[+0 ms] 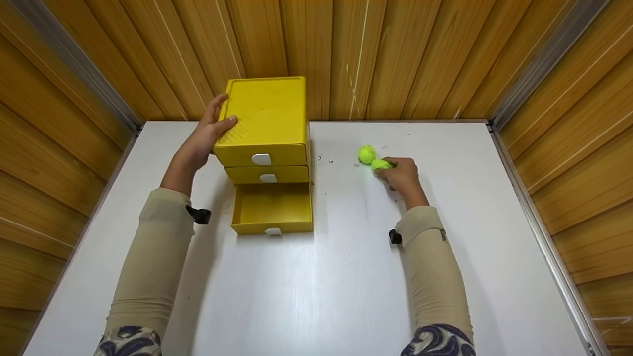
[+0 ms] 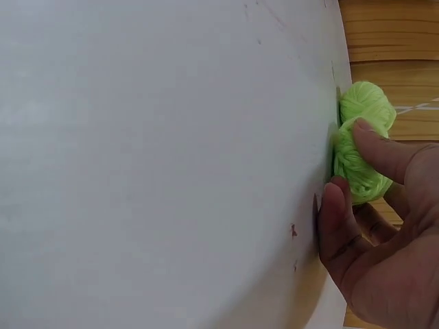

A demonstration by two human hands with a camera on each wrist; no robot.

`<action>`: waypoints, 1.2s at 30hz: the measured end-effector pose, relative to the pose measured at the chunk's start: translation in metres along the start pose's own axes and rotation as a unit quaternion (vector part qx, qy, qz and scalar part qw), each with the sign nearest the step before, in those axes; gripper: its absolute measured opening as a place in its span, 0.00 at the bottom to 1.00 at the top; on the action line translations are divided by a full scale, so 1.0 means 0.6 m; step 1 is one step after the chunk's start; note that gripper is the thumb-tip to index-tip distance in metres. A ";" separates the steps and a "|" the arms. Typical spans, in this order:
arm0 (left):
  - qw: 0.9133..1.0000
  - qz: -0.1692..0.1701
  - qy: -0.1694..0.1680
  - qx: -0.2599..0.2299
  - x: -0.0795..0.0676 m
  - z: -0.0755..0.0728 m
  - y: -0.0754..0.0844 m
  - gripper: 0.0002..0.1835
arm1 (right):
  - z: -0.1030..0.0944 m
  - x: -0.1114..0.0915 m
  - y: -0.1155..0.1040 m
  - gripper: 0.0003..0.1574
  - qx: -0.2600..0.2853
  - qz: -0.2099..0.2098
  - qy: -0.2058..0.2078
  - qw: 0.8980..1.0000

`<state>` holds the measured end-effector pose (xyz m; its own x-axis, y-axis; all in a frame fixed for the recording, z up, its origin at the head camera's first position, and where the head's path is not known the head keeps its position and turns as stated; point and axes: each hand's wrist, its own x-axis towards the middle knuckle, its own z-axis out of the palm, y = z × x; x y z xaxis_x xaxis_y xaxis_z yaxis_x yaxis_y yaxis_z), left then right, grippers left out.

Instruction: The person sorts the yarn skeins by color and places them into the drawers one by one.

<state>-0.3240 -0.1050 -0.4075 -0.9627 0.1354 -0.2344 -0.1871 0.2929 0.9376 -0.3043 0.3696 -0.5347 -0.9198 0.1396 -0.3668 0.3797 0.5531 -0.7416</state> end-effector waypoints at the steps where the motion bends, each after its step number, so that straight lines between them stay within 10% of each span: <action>1: 1.000 0.000 -0.001 0.001 0.001 0.001 0.000 0.39 | 0.000 -0.002 0.000 0.41 0.002 -0.002 0.000 1.000; 36: 1.000 -0.008 0.012 -0.009 -0.004 0.002 -0.004 0.40 | 0.020 -0.127 -0.049 0.40 -0.026 -0.166 0.078 0.983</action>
<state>-0.3208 -0.1047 -0.4093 -0.9638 0.1078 -0.2440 -0.2066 0.2771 0.9384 -0.2439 0.3330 -0.4917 -0.9977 0.0663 -0.0156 0.0540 0.6301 -0.7746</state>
